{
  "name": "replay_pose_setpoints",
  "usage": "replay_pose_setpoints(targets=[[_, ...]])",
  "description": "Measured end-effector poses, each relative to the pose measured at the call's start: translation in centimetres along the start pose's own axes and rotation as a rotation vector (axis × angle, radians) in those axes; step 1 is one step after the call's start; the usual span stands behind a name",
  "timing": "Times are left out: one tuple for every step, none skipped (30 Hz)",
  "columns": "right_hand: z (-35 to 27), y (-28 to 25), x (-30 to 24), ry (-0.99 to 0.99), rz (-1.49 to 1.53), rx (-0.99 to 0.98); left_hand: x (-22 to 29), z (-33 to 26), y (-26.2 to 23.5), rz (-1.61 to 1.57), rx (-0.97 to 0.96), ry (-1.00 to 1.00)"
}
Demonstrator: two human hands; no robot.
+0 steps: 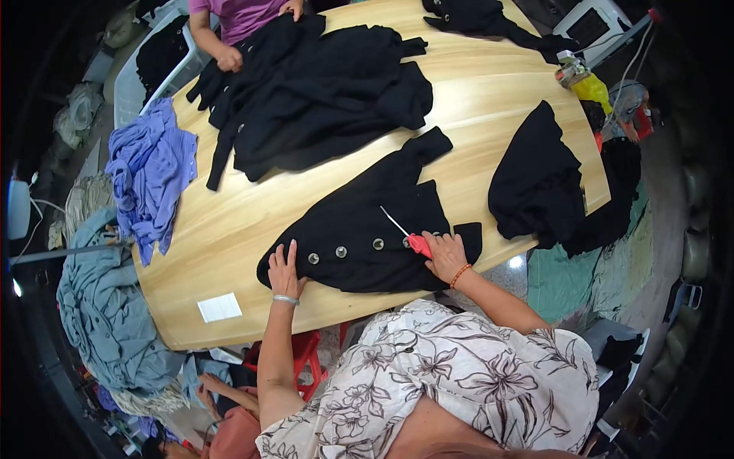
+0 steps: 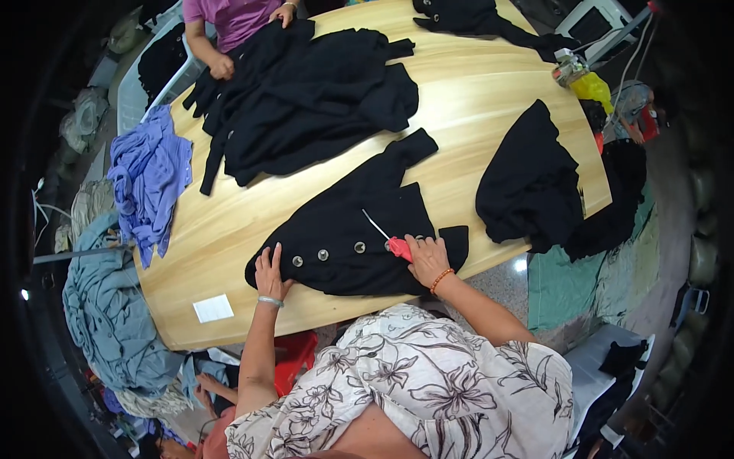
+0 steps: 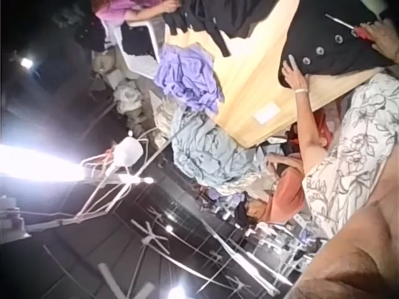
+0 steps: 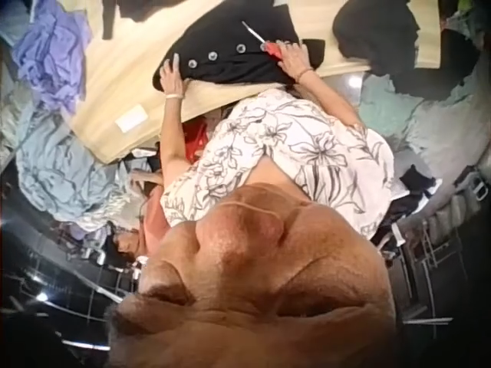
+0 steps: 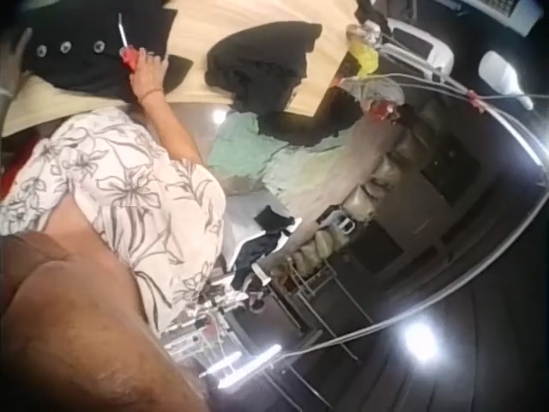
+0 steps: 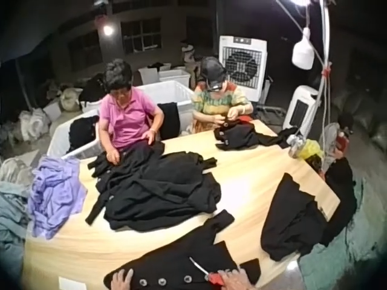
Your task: Trimming excess threads and fabric from black clothing pieces using scissors.
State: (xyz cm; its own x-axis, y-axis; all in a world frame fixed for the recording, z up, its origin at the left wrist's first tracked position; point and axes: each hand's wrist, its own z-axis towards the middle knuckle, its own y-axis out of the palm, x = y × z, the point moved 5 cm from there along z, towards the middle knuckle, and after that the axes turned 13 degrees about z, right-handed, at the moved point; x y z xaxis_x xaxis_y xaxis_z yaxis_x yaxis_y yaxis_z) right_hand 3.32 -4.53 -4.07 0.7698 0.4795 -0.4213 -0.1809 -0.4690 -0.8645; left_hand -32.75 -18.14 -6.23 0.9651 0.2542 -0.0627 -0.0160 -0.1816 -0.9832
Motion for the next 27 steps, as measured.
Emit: replay_pose_setpoints(targets=[[0.8, -0.2, -0.3, -0.022, 0.027, 0.065, -0.3, 0.6, -0.8, -0.047, 0.006, -0.012], [1.5, -0.3, -0.4, -0.019, 0.017, 0.070, -0.7, 1.4, -0.5, -0.054, 0.014, -0.009], [2.1, -0.5, -0.3, -0.007, 0.032, 0.107, -1.1, 2.2, 0.1, -0.071, 0.010, -0.001], [2.8, -0.8, -0.4, -0.002, 0.048, 0.141, -1.5, 2.9, 0.5, -0.086, 0.005, -0.001], [3.3, -1.1, -0.1, 0.012, 0.046, 0.188, -1.3, 4.0, -0.7, -0.173, 0.066, 0.010], [3.7, -1.5, 0.5, 0.026, 0.046, 0.233, -0.9, 5.5, -1.3, -0.224, 0.019, 0.032], [4.1, -2.2, 1.0, 0.055, 0.036, 0.250, -0.5, 6.7, -2.6, -0.280, 0.042, 0.061], [4.5, -2.9, 1.4, 0.077, 0.037, 0.268, -0.5, 7.9, -3.1, -0.344, 0.075, 0.116], [4.6, -4.0, 1.6, 0.057, 0.045, 0.336, -0.1, 9.2, -4.2, -0.413, 0.141, 0.152], [4.9, -5.2, 2.0, 0.094, 0.015, 0.354, 0.5, 10.6, -5.6, -0.482, 0.207, 0.193], [5.1, -6.4, 2.9, 0.134, 0.012, 0.387, 1.3, 12.1, -7.6, -0.499, 0.264, 0.239], [5.6, -8.2, 2.8, 0.175, -0.029, 0.416, 2.0, 13.6, -9.9, -0.512, 0.320, 0.282], [6.0, -9.5, 3.7, 0.176, -0.085, 0.449, 2.9, 15.2, -12.6, -0.533, 0.402, 0.333], [6.6, -11.3, 4.2, 0.158, -0.118, 0.503, 3.8, 17.0, -15.3, -0.555, 0.483, 0.388], [7.1, -13.5, 4.4, 0.134, -0.141, 0.566, 4.5, 19.1, -17.8, -0.587, 0.538, 0.427], [7.8, -15.7, 4.5, 0.133, -0.139, 0.628, 5.1, 20.9, -20.0, -0.612, 0.621, 0.440], [8.4, -18.0, 4.9, 0.170, -0.154, 0.659, 5.9, 22.8, -22.5, -0.663, 0.644, 0.468], [9.2, -20.3, 5.0, 0.187, -0.182, 0.710, 6.2, 24.3, -25.1, -0.635, 0.751, 0.492], [10.0, -22.7, 4.5, 0.248, -0.179, 0.736, 6.2, 25.6, -27.6, -0.663, 0.827, 0.494], [10.7, -24.8, 4.5, 0.225, -0.190, 0.824, 6.1, 26.7, -29.7, -0.700, 0.890, 0.468], [11.1, -27.0, 5.1, 0.231, -0.207, 0.892, 6.0, 27.7, -31.8, -0.749, 0.912, 0.428], [11.8, -28.9, 4.9, 0.188, -0.188, 0.959, 5.2, 28.4, -33.5, -0.773, 1.077, 0.438], [12.7, -30.6, 2.9, 0.099, -0.131, 1.010, 4.0, 28.9, -34.7, -0.743, 1.194, 0.423], [12.1, -32.2, 4.5, 0.140, -0.134, 1.036, 5.6, 30.2, -35.4, -0.777, 1.102, 0.413], [12.1, -33.2, 3.6, 0.158, -0.106, 1.073, 5.5, 30.6, -35.5, -0.684, 1.181, 0.368], [12.6, -33.4, 3.6, 0.156, -0.147, 1.072, 4.9, 30.7, -35.5, -0.642, 1.259, 0.411], [13.3, -32.8, 3.7, 0.215, -0.049, 1.006, 4.1, 30.8, -34.7, -0.557, 1.256, 0.408]])
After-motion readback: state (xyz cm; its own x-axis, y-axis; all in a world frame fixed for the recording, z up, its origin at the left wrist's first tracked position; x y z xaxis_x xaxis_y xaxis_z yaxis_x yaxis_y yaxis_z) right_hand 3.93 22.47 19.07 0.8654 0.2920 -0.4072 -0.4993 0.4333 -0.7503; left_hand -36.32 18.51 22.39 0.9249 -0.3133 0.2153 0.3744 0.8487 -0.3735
